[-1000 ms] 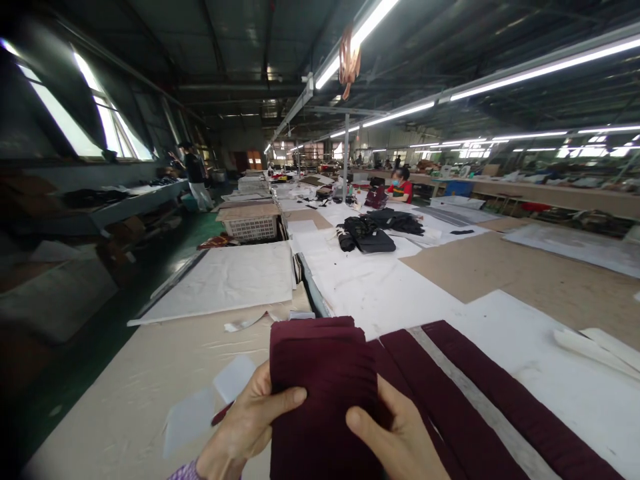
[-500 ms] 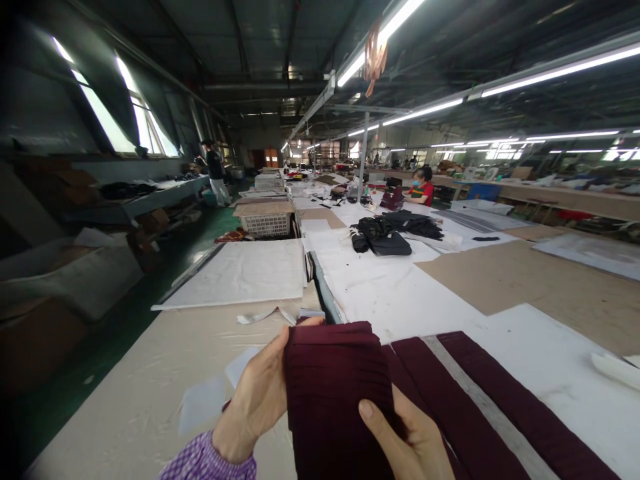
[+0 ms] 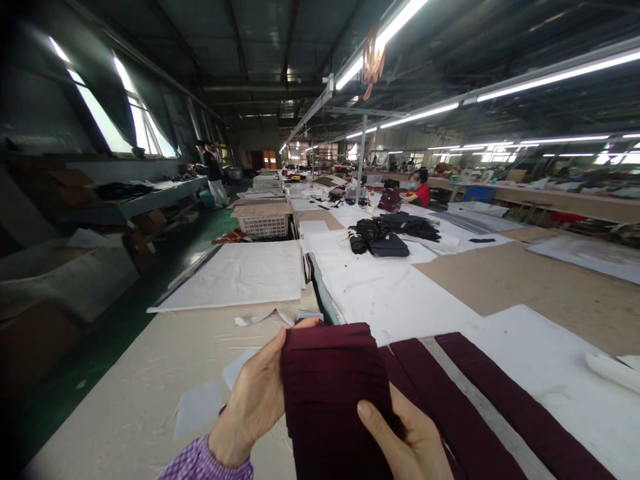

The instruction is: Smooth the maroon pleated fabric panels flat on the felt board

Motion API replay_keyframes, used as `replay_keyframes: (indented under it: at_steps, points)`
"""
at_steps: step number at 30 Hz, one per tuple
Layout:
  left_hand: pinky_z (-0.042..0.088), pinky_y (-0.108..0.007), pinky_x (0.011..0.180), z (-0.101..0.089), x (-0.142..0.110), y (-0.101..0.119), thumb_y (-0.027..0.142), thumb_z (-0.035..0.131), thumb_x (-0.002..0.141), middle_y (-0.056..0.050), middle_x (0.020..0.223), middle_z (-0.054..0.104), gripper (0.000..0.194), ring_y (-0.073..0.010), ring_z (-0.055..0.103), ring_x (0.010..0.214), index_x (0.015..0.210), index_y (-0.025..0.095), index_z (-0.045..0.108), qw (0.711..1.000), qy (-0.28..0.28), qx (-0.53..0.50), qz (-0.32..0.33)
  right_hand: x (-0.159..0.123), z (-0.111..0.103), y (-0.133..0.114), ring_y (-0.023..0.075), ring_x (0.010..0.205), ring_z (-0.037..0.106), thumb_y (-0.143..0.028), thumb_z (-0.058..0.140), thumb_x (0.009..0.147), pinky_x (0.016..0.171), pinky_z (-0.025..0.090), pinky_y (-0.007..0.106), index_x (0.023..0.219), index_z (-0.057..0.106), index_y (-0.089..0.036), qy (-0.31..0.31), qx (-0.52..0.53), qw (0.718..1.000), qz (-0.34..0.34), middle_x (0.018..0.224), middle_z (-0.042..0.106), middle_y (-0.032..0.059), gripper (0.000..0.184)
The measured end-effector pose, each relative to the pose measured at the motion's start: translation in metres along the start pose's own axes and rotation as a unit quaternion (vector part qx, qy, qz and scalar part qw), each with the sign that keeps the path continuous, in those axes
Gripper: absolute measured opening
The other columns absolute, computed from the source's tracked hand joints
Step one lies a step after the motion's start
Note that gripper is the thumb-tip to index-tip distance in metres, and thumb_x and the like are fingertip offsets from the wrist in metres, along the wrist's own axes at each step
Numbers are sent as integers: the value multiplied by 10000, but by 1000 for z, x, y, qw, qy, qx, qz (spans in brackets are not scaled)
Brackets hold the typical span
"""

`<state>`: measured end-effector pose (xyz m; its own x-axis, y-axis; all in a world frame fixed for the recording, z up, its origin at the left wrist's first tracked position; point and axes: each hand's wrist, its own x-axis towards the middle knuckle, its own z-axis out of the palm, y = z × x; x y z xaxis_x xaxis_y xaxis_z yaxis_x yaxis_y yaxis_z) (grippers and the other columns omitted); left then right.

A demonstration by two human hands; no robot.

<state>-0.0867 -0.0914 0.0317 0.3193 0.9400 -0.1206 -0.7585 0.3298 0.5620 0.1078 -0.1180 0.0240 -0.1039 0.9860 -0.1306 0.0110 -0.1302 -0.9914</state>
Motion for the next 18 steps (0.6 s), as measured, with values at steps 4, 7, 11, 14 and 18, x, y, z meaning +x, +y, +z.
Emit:
replay_keyframes:
  at_steps: [4,7,11,14,18]
  points:
    - [389,-373,1035,-12,-3,-7,329,731,724,-75,1285,618,630,-268,528,1216,1309,232,517,991,-90,79,57,2,-4,3,239,708,678,-439,620,827,688,560,339,1201,651,-206,-20,-11,1000,21,868,752,52,442]
    - [431,-367,1002,-21,-2,-18,145,832,576,-50,1245,646,874,-266,560,1175,1351,289,454,980,-87,165,74,4,-5,1,230,786,658,-414,615,839,696,532,307,1167,665,-190,-21,-8,1000,-4,912,739,48,400]
    - [518,-342,877,-23,2,-37,122,791,629,-41,1067,732,664,-223,671,962,1241,252,570,981,7,184,68,5,-8,3,241,911,637,-381,617,845,773,505,314,1091,692,-183,-18,6,999,-27,984,728,42,325]
    - [537,-320,839,-19,7,-46,125,793,618,-39,1012,749,558,-204,688,899,1142,225,630,980,51,178,72,9,-13,13,250,939,634,-385,599,857,800,496,335,1066,686,-192,-18,18,999,-28,1013,719,40,298]
    - [545,-309,839,-19,15,-56,167,802,607,-51,1015,746,538,-203,686,918,1117,205,637,975,52,201,80,18,-24,35,257,925,636,-388,692,781,822,486,368,1034,642,-203,37,42,997,-58,1003,709,57,317]
